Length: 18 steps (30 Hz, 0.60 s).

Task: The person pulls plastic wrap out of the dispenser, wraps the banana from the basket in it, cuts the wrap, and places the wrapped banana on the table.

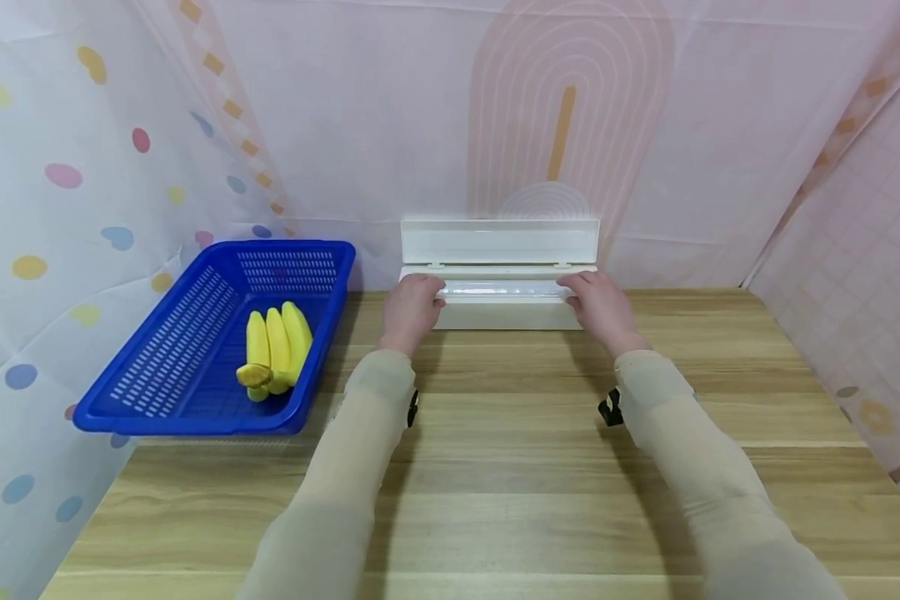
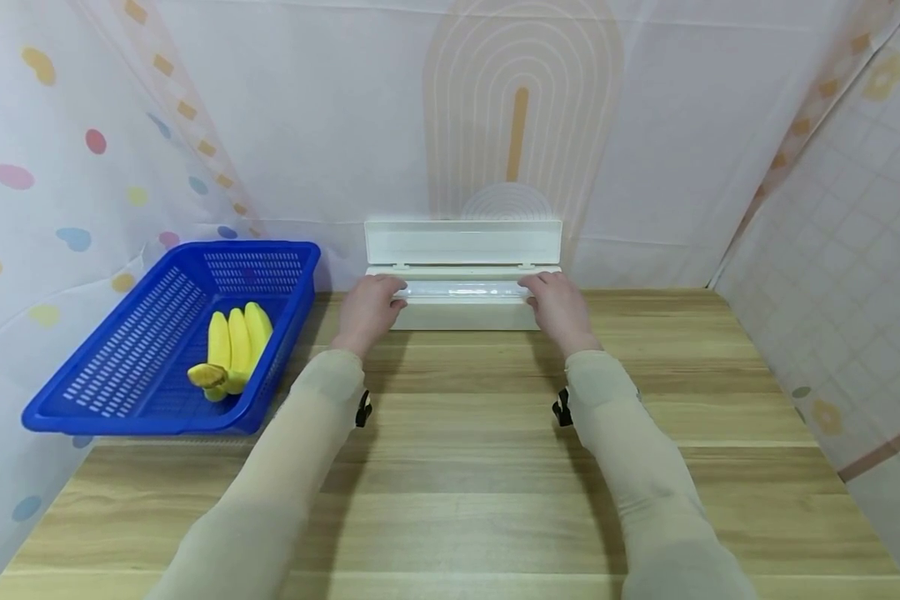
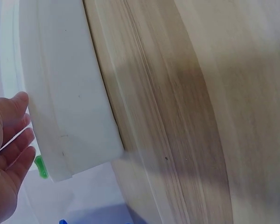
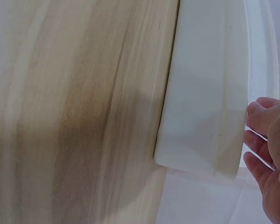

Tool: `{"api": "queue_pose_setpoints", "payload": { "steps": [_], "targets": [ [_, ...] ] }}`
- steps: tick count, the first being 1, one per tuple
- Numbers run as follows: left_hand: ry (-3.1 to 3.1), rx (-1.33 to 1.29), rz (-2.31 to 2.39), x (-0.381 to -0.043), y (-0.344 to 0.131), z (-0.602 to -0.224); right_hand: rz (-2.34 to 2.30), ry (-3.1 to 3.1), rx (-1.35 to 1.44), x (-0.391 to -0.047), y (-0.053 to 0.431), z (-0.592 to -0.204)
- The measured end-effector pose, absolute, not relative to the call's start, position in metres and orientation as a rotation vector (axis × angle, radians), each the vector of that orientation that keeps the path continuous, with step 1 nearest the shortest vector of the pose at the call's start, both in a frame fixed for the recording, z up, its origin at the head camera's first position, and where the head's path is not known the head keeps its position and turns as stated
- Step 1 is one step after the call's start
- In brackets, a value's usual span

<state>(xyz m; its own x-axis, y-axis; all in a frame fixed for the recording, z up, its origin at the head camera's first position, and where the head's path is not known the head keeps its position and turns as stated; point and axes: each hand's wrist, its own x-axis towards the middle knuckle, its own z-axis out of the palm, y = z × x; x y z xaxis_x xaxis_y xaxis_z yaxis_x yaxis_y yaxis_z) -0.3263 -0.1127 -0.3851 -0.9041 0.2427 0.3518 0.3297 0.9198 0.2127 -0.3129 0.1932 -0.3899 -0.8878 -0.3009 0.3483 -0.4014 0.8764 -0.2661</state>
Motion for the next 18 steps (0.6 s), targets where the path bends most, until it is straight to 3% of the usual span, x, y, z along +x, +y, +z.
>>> {"api": "queue_pose_setpoints", "payload": {
  "steps": [18],
  "targets": [
    [-2.778, -0.372, -0.371, -0.3286, -0.1088, -0.3873, 0.534, -2.685, 0.494, -0.3135, 0.1906, -0.3951]
  ]
}}
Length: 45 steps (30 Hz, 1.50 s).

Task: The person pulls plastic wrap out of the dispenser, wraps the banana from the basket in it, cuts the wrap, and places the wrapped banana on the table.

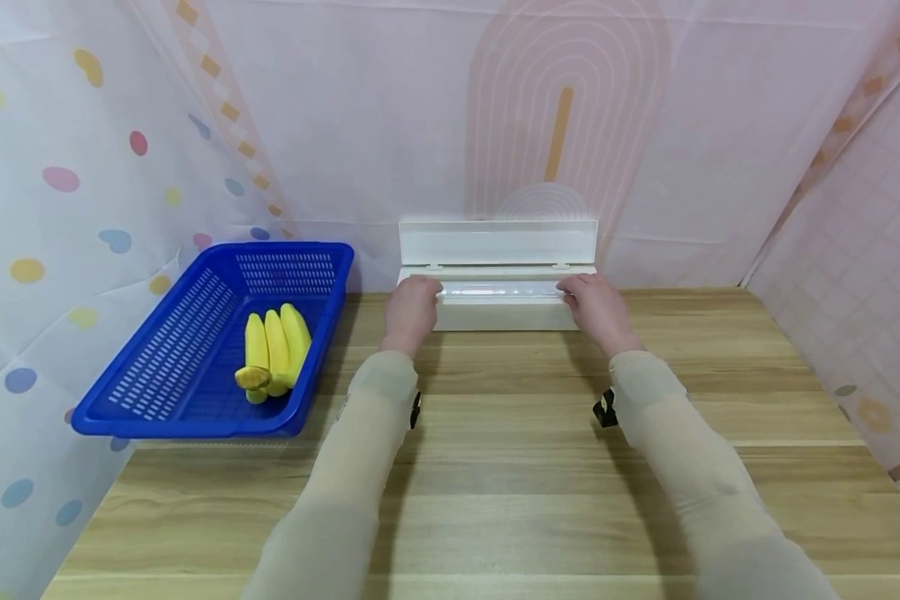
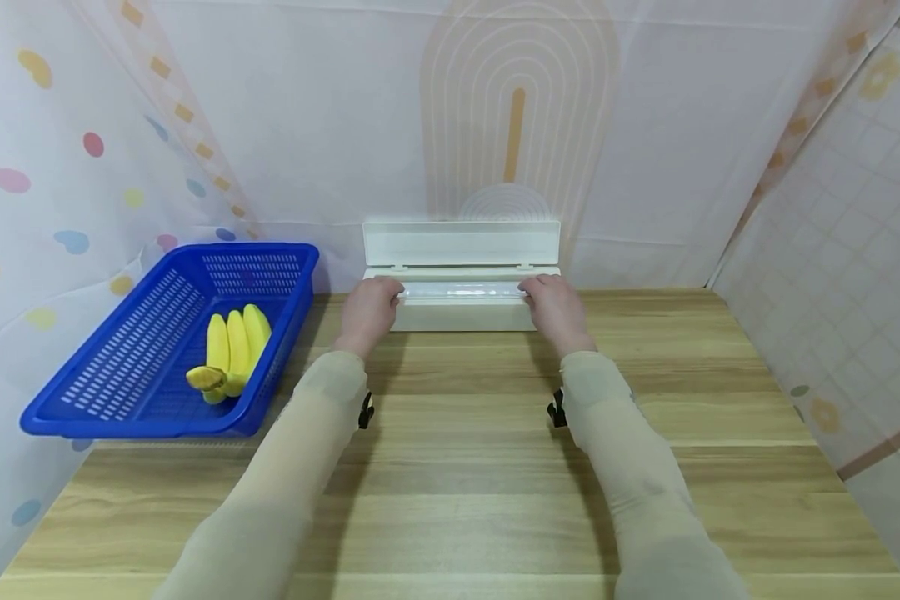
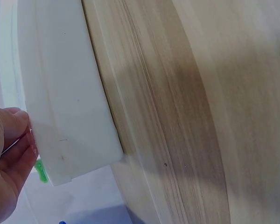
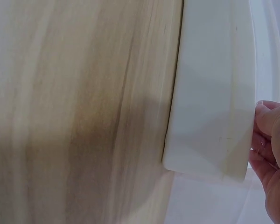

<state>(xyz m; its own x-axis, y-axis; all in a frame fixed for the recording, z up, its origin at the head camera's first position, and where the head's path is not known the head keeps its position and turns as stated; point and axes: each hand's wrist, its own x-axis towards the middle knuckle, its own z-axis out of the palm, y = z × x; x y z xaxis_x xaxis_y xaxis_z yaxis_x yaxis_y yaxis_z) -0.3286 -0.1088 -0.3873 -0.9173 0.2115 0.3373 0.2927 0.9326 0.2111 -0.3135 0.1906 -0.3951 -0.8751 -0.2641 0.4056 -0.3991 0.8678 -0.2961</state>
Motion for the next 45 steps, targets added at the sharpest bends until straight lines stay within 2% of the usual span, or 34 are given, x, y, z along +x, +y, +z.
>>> {"api": "queue_pose_setpoints", "payload": {
  "steps": [45],
  "targets": [
    [-2.728, -0.274, -0.396, -0.3254, -0.1020, -0.3924, 0.595, -2.709, 0.365, -0.3138, 0.1866, -0.3962]
  ]
}}
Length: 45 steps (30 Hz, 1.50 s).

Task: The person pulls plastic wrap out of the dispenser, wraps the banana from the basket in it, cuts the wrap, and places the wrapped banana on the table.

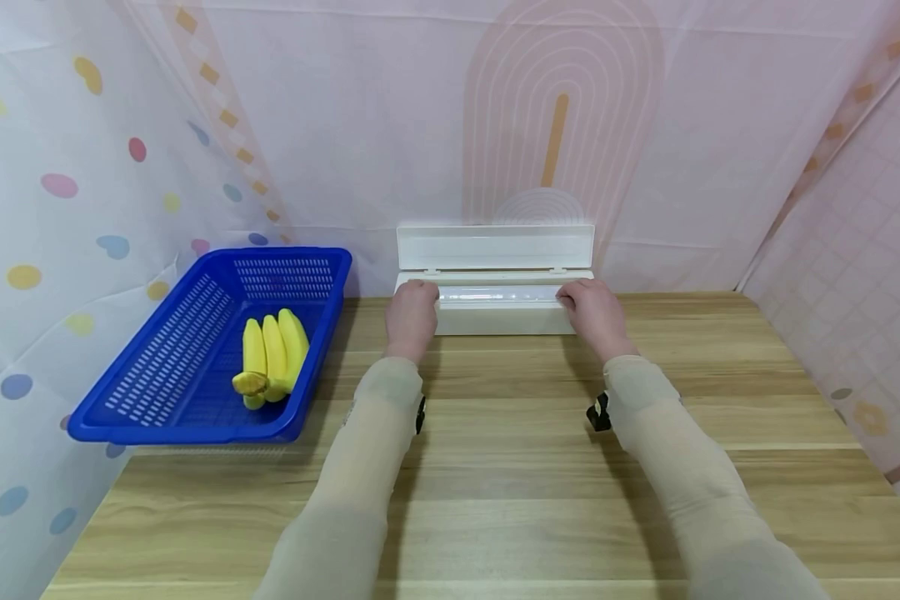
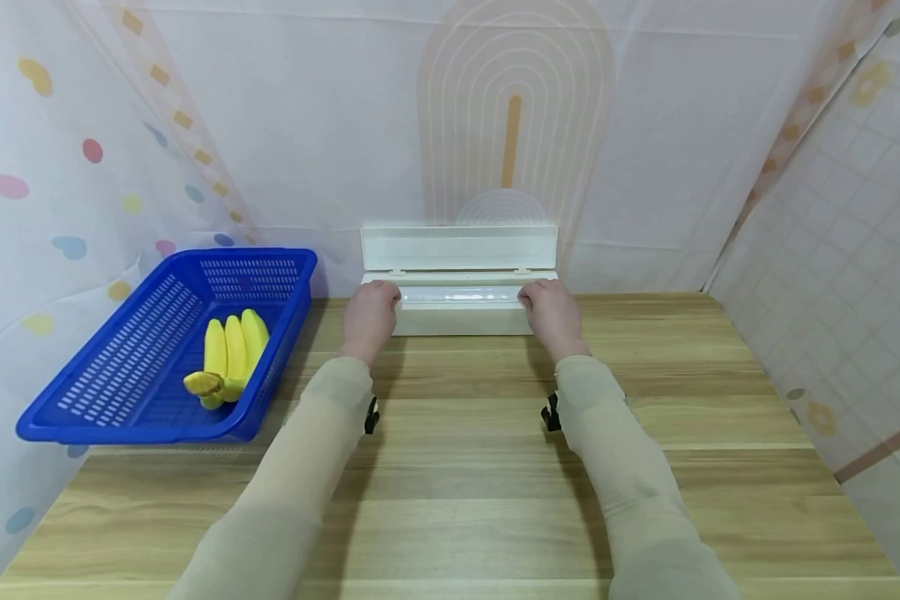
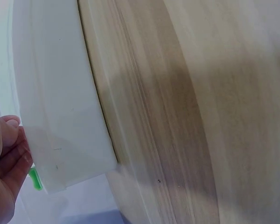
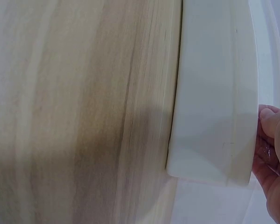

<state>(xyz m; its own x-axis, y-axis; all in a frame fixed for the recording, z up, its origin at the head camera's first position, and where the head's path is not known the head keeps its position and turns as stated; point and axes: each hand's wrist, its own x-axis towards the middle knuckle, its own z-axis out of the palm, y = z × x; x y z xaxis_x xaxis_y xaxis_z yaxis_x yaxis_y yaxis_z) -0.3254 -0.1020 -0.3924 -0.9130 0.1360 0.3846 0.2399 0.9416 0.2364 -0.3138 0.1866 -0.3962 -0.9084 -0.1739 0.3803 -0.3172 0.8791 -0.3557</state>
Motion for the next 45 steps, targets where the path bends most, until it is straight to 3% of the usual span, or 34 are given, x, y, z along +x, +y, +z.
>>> {"api": "queue_pose_setpoints", "payload": {
  "steps": [45],
  "targets": [
    [-2.787, -0.235, -0.481, -0.3324, -0.1061, -0.3828, 0.650, -2.665, 0.406, -0.3202, 0.1921, -0.3914]
  ]
}}
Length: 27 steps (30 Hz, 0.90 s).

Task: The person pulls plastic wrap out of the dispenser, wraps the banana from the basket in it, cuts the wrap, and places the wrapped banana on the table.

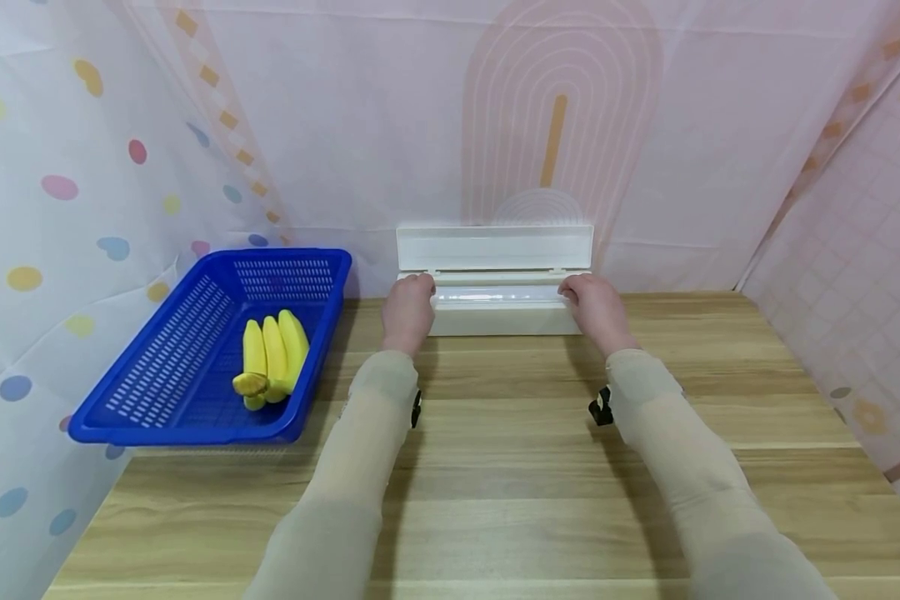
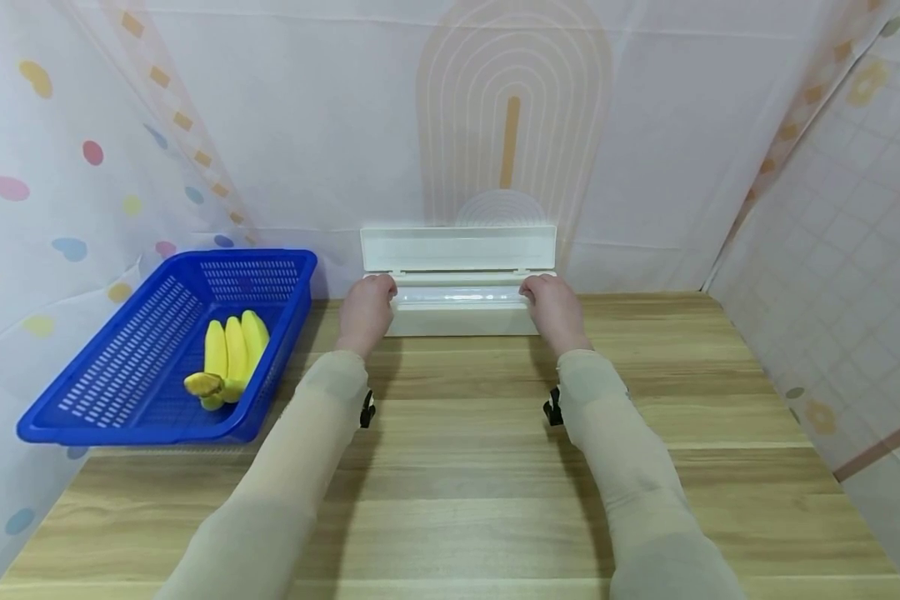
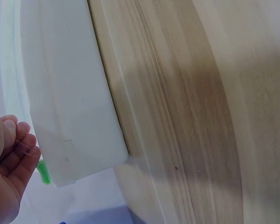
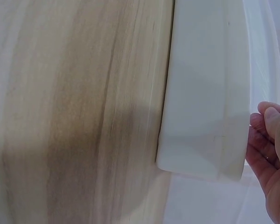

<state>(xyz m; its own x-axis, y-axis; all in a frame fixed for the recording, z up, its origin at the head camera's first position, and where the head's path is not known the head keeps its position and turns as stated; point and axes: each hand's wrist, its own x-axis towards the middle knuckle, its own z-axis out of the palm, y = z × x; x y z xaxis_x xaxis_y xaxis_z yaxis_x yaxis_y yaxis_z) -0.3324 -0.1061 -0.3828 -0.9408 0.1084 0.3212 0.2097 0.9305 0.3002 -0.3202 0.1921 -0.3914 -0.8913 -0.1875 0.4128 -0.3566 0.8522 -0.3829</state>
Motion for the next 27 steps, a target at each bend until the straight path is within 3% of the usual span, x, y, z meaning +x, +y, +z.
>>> {"api": "queue_pose_setpoints", "payload": {
  "steps": [27],
  "targets": [
    [-2.777, -0.383, -0.491, -0.332, -0.114, -0.370, 0.627, -2.731, 0.427, -0.317, 0.194, -0.374]
  ]
}}
